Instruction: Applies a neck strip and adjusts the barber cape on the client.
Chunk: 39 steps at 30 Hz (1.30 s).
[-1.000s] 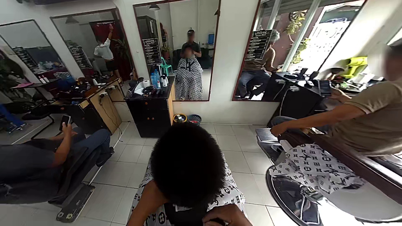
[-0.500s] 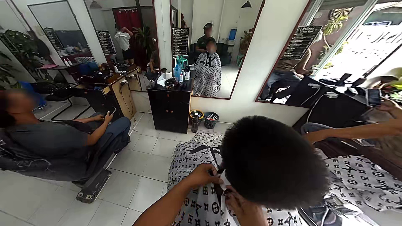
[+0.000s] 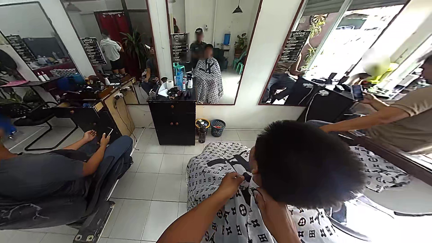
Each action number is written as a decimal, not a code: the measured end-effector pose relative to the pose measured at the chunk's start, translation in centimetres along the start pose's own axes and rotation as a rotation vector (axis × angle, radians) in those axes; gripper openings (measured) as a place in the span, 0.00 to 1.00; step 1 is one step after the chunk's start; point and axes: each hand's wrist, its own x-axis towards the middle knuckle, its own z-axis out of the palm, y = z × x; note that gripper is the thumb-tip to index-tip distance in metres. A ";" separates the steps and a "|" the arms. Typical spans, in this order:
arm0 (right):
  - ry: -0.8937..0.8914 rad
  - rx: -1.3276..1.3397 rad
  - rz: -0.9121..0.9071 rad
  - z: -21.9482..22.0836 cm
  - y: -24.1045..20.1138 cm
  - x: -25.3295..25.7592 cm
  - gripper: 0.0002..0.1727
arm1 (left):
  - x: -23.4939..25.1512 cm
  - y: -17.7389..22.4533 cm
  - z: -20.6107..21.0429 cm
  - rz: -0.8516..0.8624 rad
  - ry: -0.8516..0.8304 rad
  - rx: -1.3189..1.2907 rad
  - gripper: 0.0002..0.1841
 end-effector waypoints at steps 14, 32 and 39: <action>-0.322 0.081 0.190 -2.2 0.1 0.7 0.24 | -2.1 0.1 0.1 0.000 -0.164 0.121 0.10; -0.280 0.107 0.105 -2.5 0.3 0.3 0.20 | -3.3 -0.6 1.6 0.781 0.084 1.066 0.14; -0.296 0.036 0.084 -2.5 0.1 0.1 0.15 | -2.7 -0.8 0.6 0.662 0.038 0.838 0.13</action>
